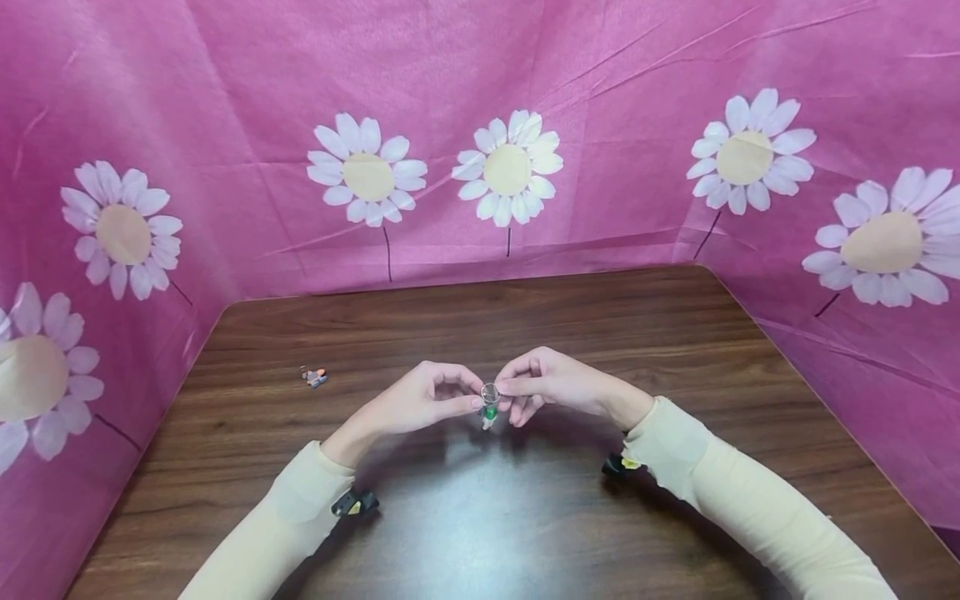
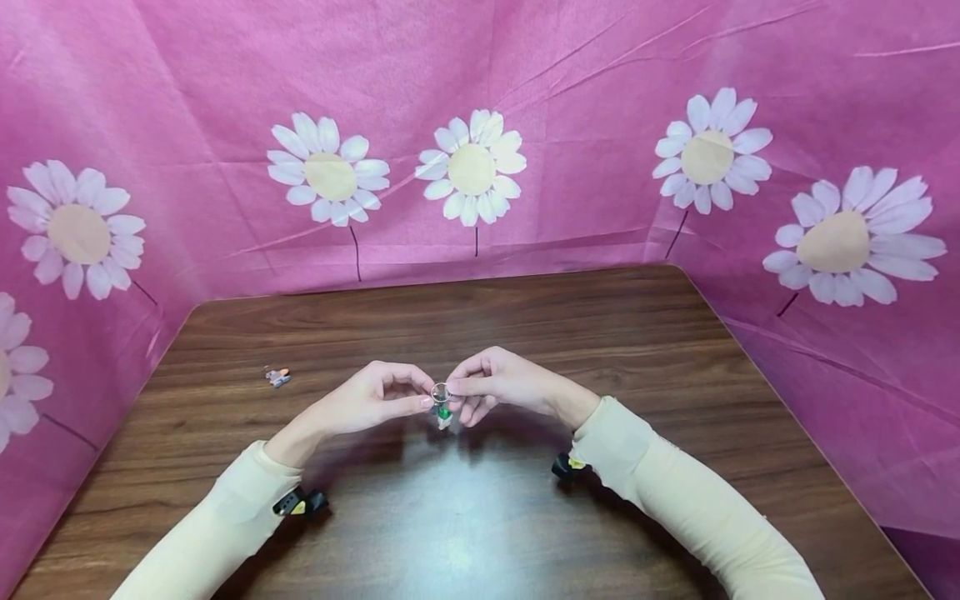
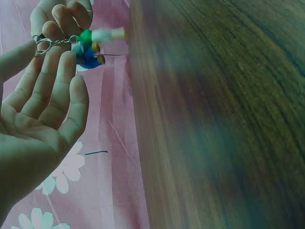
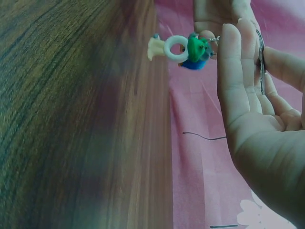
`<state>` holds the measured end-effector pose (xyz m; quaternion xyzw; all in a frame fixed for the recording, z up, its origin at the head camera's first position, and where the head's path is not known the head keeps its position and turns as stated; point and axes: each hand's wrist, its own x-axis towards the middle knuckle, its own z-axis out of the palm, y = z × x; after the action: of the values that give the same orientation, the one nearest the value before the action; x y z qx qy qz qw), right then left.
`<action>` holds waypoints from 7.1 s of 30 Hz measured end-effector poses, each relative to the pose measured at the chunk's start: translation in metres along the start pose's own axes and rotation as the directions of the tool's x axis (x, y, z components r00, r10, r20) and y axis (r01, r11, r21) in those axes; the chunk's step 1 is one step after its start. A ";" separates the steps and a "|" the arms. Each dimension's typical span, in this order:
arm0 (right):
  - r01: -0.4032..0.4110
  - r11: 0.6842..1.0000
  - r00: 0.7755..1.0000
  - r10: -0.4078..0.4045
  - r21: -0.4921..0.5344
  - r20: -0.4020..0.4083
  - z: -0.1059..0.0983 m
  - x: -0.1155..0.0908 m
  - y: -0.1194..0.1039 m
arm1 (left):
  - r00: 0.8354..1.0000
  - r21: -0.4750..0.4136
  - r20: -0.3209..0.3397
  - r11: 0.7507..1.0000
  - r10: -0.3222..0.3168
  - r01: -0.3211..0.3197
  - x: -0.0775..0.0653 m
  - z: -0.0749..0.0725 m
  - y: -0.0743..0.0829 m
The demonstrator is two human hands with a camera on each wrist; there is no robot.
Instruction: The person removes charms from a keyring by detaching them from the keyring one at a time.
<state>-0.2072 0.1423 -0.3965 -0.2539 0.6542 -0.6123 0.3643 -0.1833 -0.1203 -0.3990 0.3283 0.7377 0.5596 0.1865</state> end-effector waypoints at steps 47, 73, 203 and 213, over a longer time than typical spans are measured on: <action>-0.119 0.990 0.993 0.120 0.074 -0.003 0.011 0.007 0.002 | 0.986 0.024 0.098 0.991 -0.132 0.130 -0.001 -0.004 -0.001; -0.024 0.999 0.996 0.022 -0.035 -0.081 0.010 0.008 0.005 | 0.985 -0.024 -0.002 0.984 -0.175 0.175 -0.002 -0.004 0.000; -0.072 0.972 0.996 0.061 -0.222 -0.058 0.012 0.000 -0.014 | 0.989 0.015 0.100 0.994 -0.112 0.111 0.007 -0.002 0.005; -0.062 0.967 0.996 0.075 -0.249 0.043 0.007 -0.001 -0.011 | 0.983 0.047 0.156 0.995 -0.095 0.089 0.008 0.001 0.003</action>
<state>-0.2023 0.1375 -0.3854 -0.2906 0.7240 -0.5062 0.3676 -0.1875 -0.1142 -0.3954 0.3407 0.7460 0.5080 0.2634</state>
